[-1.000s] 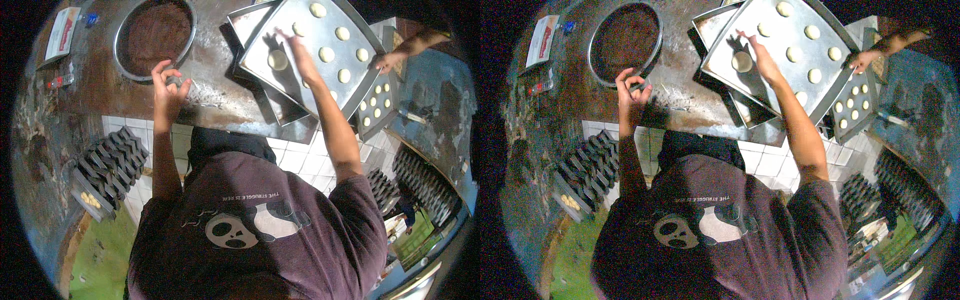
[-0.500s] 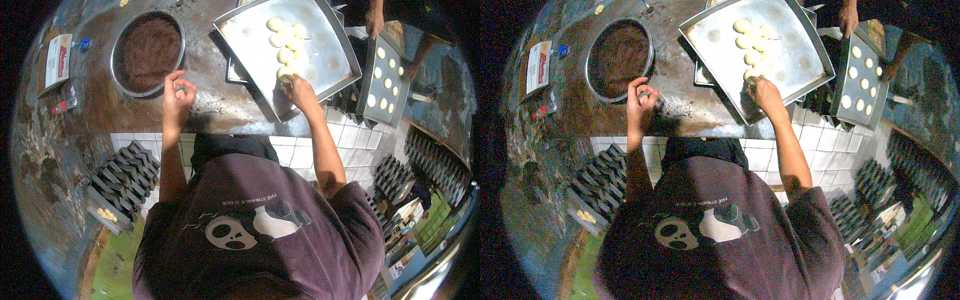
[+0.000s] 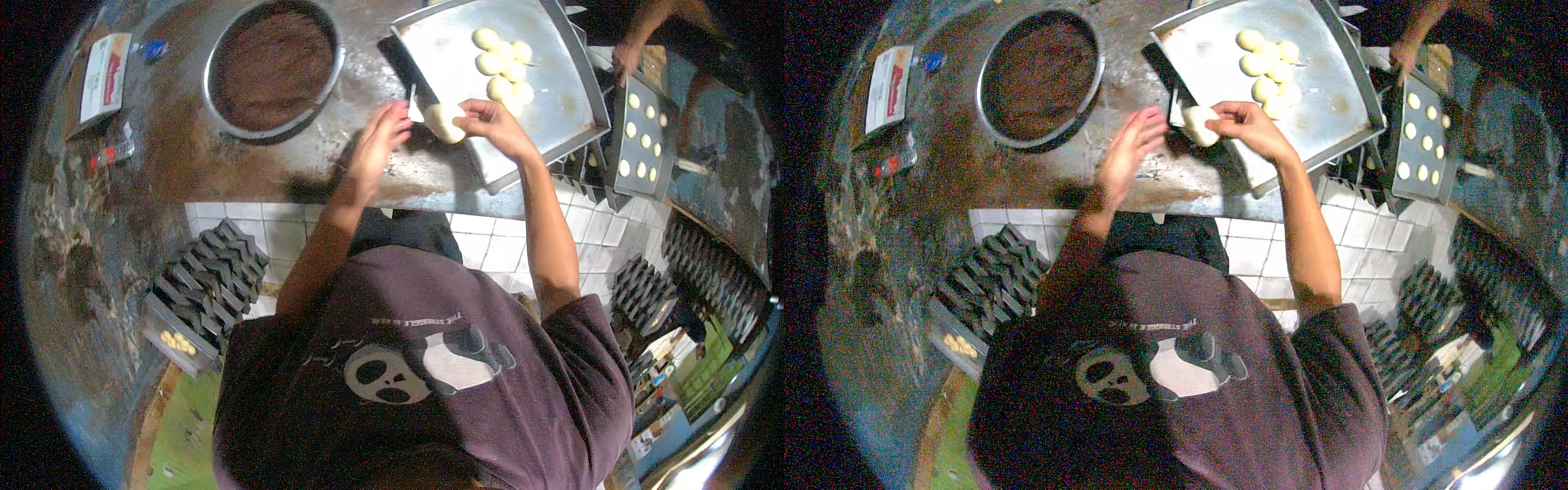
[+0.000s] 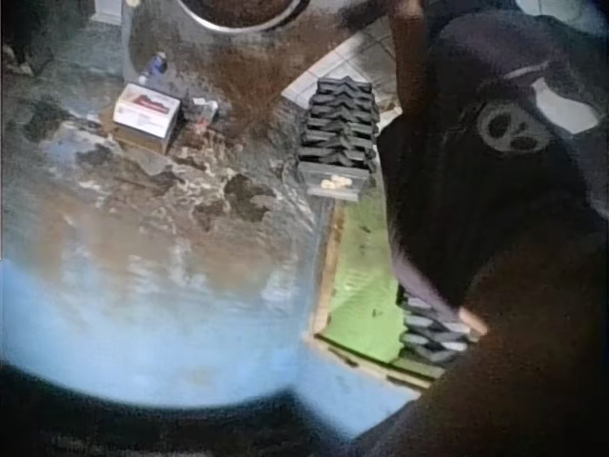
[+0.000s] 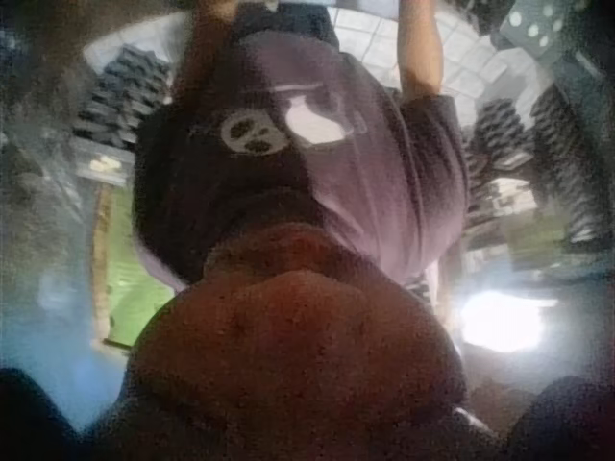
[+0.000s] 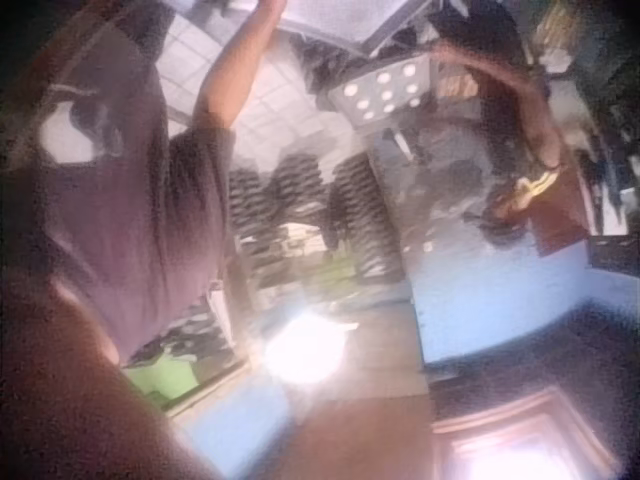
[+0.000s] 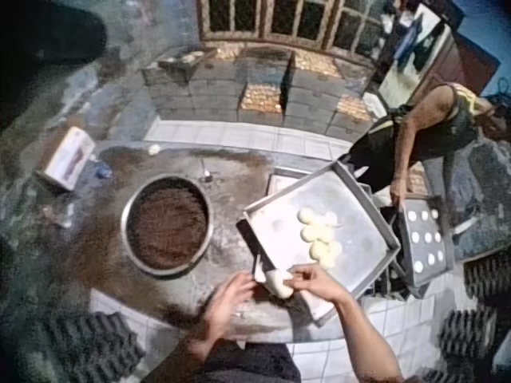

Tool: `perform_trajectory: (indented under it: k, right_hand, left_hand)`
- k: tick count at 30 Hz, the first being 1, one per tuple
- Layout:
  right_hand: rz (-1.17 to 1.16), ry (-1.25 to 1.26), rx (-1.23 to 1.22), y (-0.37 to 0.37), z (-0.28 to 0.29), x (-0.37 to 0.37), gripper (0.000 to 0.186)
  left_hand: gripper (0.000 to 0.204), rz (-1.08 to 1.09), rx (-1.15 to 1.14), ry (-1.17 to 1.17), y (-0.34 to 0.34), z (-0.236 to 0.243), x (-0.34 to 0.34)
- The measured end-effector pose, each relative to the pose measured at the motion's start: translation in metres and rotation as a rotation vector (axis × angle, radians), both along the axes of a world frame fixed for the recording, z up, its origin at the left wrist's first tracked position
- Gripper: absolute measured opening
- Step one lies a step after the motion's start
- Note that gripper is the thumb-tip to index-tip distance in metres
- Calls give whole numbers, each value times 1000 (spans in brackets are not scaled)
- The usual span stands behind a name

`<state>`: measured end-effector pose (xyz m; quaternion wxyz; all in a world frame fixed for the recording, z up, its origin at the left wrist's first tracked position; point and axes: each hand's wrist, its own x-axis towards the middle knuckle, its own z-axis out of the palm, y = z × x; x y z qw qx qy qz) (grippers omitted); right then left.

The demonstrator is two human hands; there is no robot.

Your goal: The person fills small pieces of dough with a dark mixture using a spoon and places the shaped buns onto a baking tray.

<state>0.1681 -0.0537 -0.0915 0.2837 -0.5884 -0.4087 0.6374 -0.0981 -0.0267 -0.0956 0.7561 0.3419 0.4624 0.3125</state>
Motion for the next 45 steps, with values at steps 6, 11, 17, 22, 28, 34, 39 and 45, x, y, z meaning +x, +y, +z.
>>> perform_trajectory:
  k: [6, 11, 17, 22, 28, 34, 39, 45]
  right_hand:
    - [-218, 145, 253, -4, 73, -143, 33]
    - [-460, -148, 507, 27, 69, -224, 33]
    - [-535, 146, 366, 66, 92, -254, 29]
    - [-21, -63, 461, 70, 129, -285, 37]
    - [145, -843, 347, 27, -41, -262, 47]
    - [530, -1010, 474, -70, -152, -254, 24]
    - [384, -684, 453, 22, -61, -254, 25]
    - [595, -1059, 817, 144, -49, -246, 38]
  left_hand:
    - [55, 310, 64, 48, 28, 50, -3]
    - [62, 366, 339, 40, 45, 63, -46]
    - [78, 273, -154, -472, 65, 99, -118]
    - [46, -58, 731, 200, 34, -23, -177]
    - [37, -60, 743, 362, 29, 12, -215]
    - [29, 137, 417, 652, 40, -4, -294]
    - [28, 290, 418, 554, 23, -39, -345]
    - [34, 123, 525, 747, 41, 19, -326]
